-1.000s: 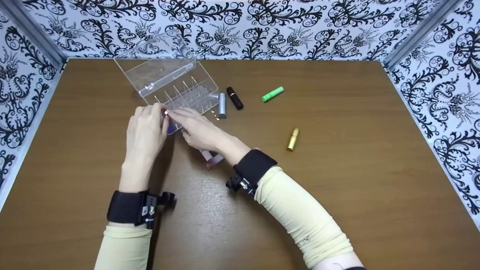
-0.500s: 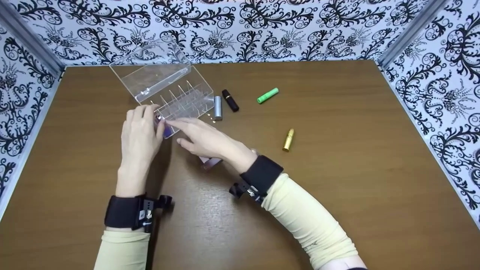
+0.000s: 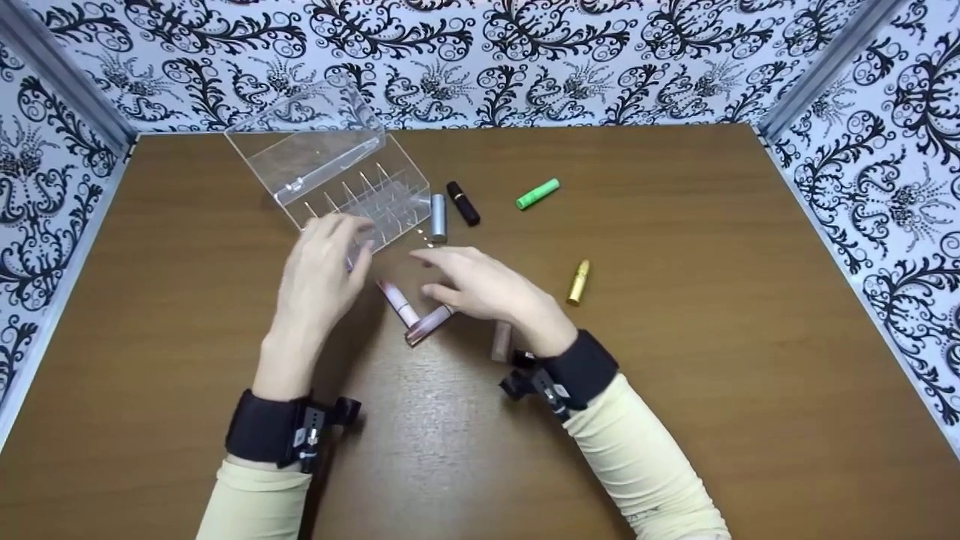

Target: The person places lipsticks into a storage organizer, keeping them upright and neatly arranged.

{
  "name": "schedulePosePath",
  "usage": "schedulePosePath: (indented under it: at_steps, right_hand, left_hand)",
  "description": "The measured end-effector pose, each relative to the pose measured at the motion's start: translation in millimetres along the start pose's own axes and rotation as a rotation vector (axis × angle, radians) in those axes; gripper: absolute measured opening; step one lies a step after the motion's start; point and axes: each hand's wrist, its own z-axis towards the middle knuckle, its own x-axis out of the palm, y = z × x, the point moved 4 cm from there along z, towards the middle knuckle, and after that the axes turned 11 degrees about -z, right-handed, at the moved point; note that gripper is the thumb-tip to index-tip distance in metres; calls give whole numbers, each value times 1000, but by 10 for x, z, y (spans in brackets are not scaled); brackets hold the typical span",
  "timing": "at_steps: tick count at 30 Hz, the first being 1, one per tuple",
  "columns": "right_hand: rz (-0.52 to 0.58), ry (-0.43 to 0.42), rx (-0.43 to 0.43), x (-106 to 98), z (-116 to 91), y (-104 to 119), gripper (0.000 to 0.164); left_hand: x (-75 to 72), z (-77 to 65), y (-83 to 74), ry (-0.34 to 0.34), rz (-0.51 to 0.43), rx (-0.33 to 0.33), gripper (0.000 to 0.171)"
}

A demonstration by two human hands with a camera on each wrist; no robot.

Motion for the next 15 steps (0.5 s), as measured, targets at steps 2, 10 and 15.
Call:
schedulePosePath:
  at_steps: [2,10,15]
  right_hand:
    - [1,0,5,5,-64,-65,52]
    - [31,-4,88,-23,-257,-307,52]
    - [50,15,99,-32,-258,-328,53]
  left_hand:
    - [75,-9,-45,47,-9,6,21]
    - [314,-24,-199,207,-62,43,18]
    - [372,-45,-243,252,-83,68,14]
